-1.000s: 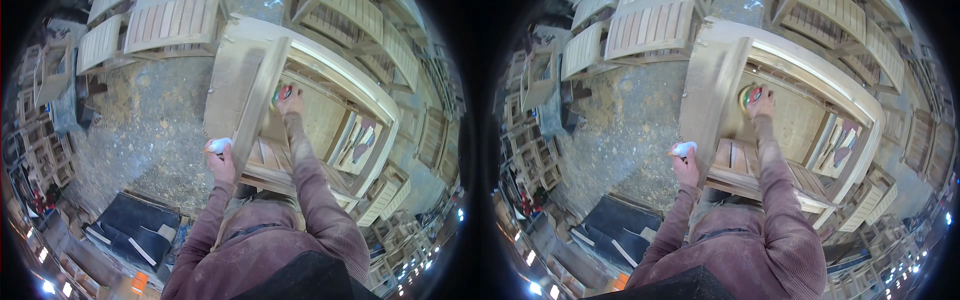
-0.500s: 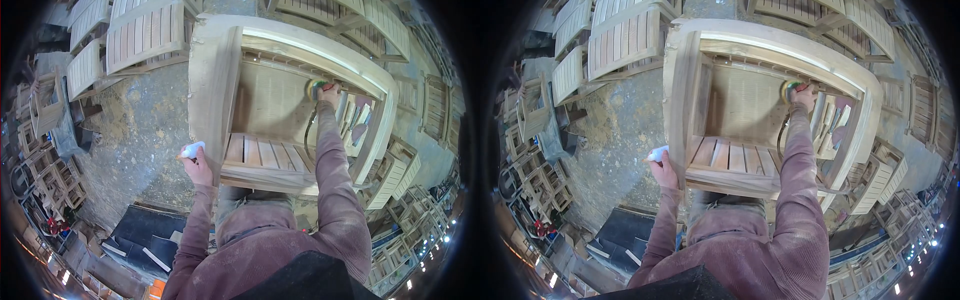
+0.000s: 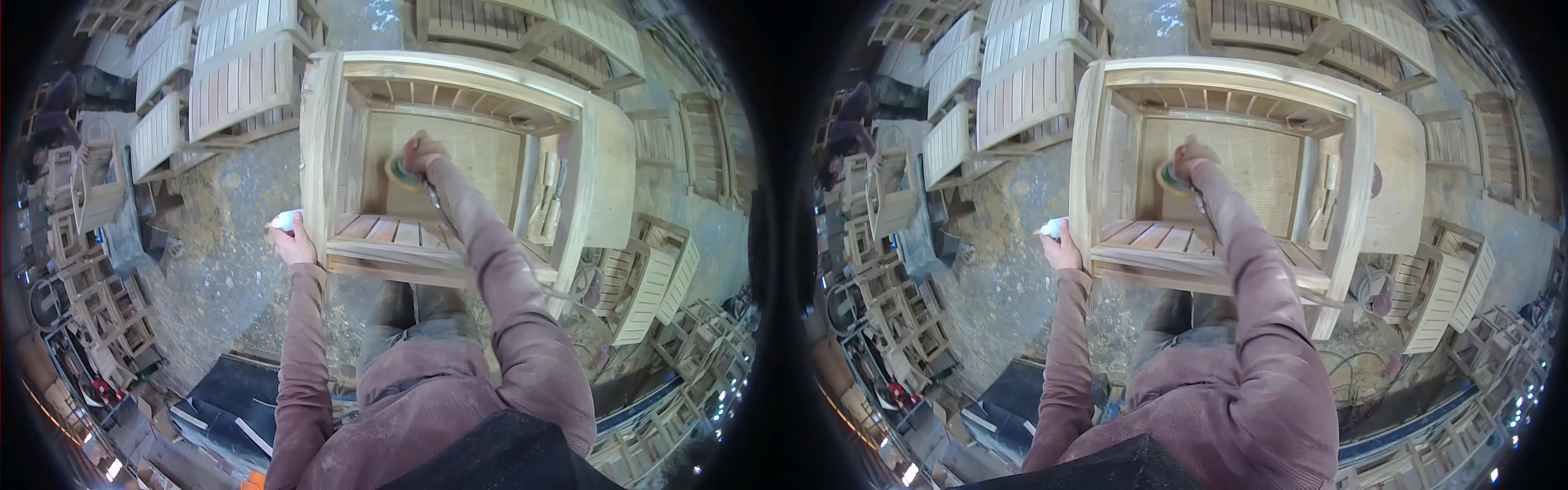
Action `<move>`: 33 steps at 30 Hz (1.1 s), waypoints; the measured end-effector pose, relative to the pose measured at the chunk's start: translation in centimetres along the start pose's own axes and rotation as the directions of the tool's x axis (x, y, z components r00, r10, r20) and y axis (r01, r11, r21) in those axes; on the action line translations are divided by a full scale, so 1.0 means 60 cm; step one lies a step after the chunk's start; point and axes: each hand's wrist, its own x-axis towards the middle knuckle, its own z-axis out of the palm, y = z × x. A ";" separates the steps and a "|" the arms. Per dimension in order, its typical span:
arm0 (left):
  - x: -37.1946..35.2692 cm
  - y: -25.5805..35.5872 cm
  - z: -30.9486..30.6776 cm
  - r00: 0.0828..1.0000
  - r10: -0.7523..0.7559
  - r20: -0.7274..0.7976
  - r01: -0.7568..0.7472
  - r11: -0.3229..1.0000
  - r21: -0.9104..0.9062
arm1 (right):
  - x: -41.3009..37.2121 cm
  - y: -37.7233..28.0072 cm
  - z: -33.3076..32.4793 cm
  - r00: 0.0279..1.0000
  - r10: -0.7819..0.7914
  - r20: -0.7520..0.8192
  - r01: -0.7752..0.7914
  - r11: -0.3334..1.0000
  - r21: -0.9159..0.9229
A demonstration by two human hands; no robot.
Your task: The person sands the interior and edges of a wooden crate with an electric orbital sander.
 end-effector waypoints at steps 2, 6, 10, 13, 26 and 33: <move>-0.006 0.000 0.000 1.000 0.018 -0.003 -0.018 1.000 0.009 | -0.119 -0.037 -0.053 0.971 -0.183 0.155 0.229 0.898 -0.377; -0.009 0.021 -0.003 0.999 0.036 -0.031 -0.033 0.996 0.080 | -0.326 -0.038 -0.227 0.883 -0.408 -0.233 0.333 0.893 -0.303; -0.008 0.014 -0.002 0.999 0.045 -0.019 -0.043 0.993 0.111 | -0.542 0.051 -0.359 0.440 -0.416 -0.796 0.387 0.888 -0.250; 0.000 -0.001 -0.001 0.999 0.046 0.018 -0.048 0.992 0.119 | -0.647 0.181 -0.365 0.074 -0.166 -0.983 0.113 0.981 -0.157; 0.010 -0.019 -0.003 0.998 0.051 0.025 -0.054 0.990 0.128 | -0.510 0.516 -0.005 0.613 0.589 -0.527 -0.588 0.785 0.193; 0.005 -0.014 -0.006 0.997 0.078 0.007 -0.078 0.986 0.145 | -0.471 0.480 -0.010 0.668 0.535 -0.518 -0.521 0.832 0.188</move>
